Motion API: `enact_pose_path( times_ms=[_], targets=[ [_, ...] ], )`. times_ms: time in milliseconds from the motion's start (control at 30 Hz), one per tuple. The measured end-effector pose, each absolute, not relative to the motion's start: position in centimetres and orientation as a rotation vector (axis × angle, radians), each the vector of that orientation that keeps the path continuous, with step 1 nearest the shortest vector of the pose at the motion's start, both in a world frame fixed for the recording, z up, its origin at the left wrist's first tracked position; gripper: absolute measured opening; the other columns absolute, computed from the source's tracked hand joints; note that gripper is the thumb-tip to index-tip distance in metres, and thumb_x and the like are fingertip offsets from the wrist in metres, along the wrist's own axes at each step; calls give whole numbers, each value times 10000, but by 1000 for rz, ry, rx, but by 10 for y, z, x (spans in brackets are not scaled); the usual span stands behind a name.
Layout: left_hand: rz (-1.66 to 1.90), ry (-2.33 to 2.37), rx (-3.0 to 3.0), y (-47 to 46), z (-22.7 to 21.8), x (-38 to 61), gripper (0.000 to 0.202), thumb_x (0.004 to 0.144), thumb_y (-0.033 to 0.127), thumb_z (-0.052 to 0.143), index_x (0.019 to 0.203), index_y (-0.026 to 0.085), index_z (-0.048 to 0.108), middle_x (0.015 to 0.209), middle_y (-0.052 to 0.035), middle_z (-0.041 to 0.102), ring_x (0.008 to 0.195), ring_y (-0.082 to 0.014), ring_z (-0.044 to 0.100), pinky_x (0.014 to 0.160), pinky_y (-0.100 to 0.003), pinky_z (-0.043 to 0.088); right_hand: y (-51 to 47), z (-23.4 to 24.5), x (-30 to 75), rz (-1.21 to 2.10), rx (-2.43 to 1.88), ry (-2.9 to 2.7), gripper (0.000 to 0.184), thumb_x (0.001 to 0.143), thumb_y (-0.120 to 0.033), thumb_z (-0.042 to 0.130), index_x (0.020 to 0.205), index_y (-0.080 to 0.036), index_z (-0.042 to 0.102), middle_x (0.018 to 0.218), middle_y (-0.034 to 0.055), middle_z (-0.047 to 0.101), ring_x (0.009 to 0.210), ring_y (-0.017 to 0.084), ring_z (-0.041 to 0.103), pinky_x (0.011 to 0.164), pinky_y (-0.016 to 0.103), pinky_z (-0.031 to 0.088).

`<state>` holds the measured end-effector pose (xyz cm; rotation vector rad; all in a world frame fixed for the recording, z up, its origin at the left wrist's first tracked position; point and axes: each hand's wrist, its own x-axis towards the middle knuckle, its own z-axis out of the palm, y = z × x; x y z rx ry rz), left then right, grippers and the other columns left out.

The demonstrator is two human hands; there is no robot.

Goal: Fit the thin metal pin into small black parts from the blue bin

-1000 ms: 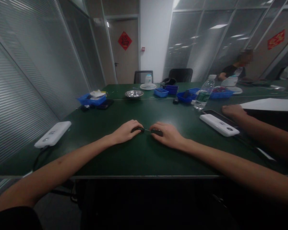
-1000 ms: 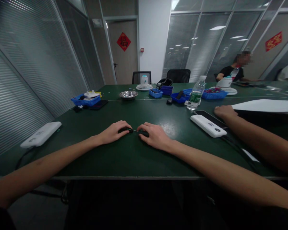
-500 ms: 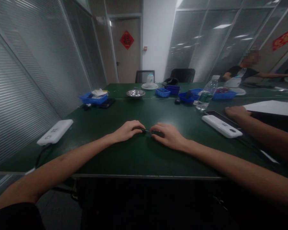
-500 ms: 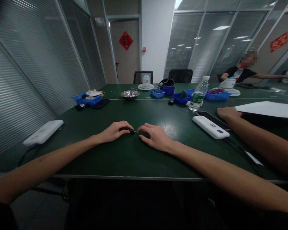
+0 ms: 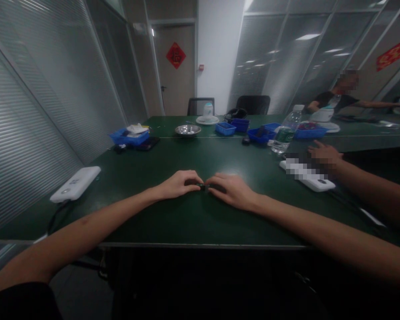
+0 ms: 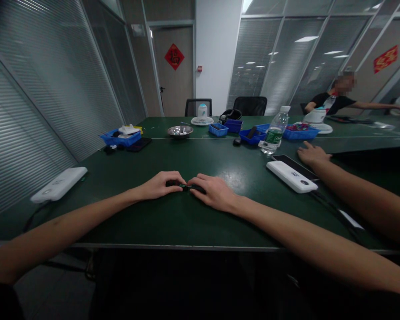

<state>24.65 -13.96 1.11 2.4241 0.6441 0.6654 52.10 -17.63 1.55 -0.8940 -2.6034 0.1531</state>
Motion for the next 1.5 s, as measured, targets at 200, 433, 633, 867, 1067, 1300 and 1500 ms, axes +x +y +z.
enact_pose_path(
  times_ms=[200,433,633,867,1067,1300,1500],
  targets=[
    [659,666,2418,-142,10,250,249,1011,344,636,1199,213,733,1078,-78,689,950,-204,640,851,-330,486,-175,15,521,146,-877,-2594,286,1064,-366,501,1274,-222,630,1106,78,677,898,201,652,770,323,482],
    [637,626,2360,-139,7,253,236,1013,339,633,1148,177,740,1069,-72,701,990,-202,649,887,-315,486,-176,13,518,198,-840,-2583,277,1068,-368,503,1274,-220,614,1142,84,680,935,207,664,797,327,503],
    [712,780,2413,-147,8,256,346,959,316,711,1285,206,675,1082,-63,699,956,-202,645,870,-331,503,-176,16,518,207,-822,-2593,276,1073,-369,492,1254,-215,632,1114,88,684,922,209,663,797,336,506],
    [721,785,2435,-148,10,259,277,971,323,694,1214,190,705,1073,-60,707,926,-192,642,835,-319,499,-176,15,518,232,-805,-2555,281,1076,-370,490,1271,-222,629,1134,88,691,955,208,671,828,337,515],
    [744,784,2461,-149,10,258,325,964,359,699,1247,201,683,1103,-66,676,943,-198,632,818,-321,501,-176,15,518,267,-849,-2473,277,1075,-357,494,1269,-215,632,1149,87,686,960,200,659,836,334,513],
    [761,823,2450,-149,11,256,216,940,375,721,1036,182,709,1052,-54,638,895,-187,614,772,-307,486,-178,15,520,181,-877,-2455,221,1014,-326,576,1170,-209,681,1027,55,704,825,174,643,740,301,470],
    [724,855,2469,-151,12,257,167,951,320,695,1048,185,703,998,-48,646,904,-199,611,792,-321,475,-179,17,520,191,-929,-2424,189,971,-317,619,1094,-208,711,980,40,718,805,169,648,712,285,450]
  ],
)
